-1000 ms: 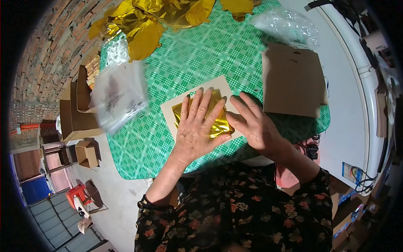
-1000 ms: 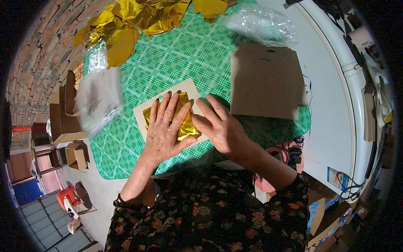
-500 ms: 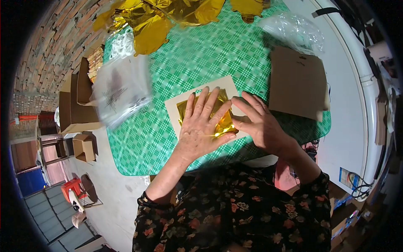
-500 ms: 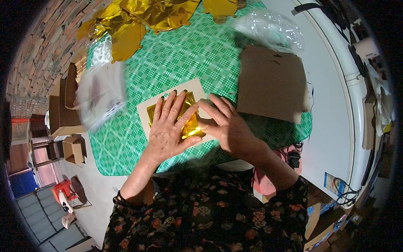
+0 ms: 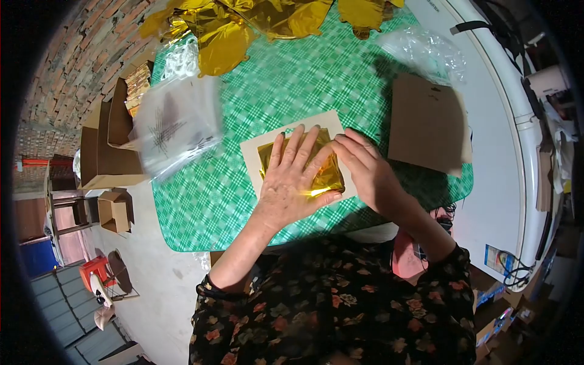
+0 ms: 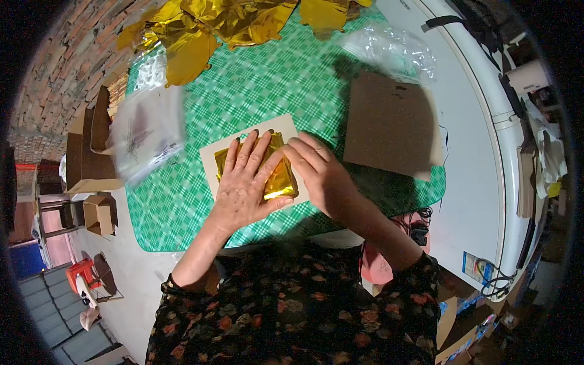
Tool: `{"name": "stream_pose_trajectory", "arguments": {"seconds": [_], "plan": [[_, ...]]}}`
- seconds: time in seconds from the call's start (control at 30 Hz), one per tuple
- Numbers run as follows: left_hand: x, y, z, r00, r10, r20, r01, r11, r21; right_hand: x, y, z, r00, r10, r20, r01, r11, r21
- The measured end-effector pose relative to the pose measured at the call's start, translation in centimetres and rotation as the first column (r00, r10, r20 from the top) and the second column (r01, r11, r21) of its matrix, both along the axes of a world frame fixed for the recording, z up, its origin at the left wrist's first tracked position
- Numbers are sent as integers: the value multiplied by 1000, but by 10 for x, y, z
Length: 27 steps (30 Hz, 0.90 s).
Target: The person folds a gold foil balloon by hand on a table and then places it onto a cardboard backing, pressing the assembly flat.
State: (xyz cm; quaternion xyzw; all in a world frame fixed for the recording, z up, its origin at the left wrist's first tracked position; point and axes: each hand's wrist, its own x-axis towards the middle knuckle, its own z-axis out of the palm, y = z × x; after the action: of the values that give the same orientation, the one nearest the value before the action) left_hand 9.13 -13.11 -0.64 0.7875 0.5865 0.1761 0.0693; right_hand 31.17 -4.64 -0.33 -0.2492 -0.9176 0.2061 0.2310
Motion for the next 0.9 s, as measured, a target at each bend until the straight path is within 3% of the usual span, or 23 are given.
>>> {"name": "stream_pose_trajectory", "arguments": {"seconds": [0.23,0.57,0.67,0.9], "plan": [[-3,-1,-3,990,27,140,-34,998,49,-2,1,-8,1000,19,19,-21,992,121],[-16,-6,10,985,160,62,-160,987,-7,-4,3,-8,999,20,42,-26,991,131],[-23,-13,3,978,201,-58,-202,979,-22,-4,3,-7,998,21,60,-30,988,150],[-22,-11,-6,987,158,-8,-158,987,17,-5,5,3,996,50,69,-56,994,92]]}}
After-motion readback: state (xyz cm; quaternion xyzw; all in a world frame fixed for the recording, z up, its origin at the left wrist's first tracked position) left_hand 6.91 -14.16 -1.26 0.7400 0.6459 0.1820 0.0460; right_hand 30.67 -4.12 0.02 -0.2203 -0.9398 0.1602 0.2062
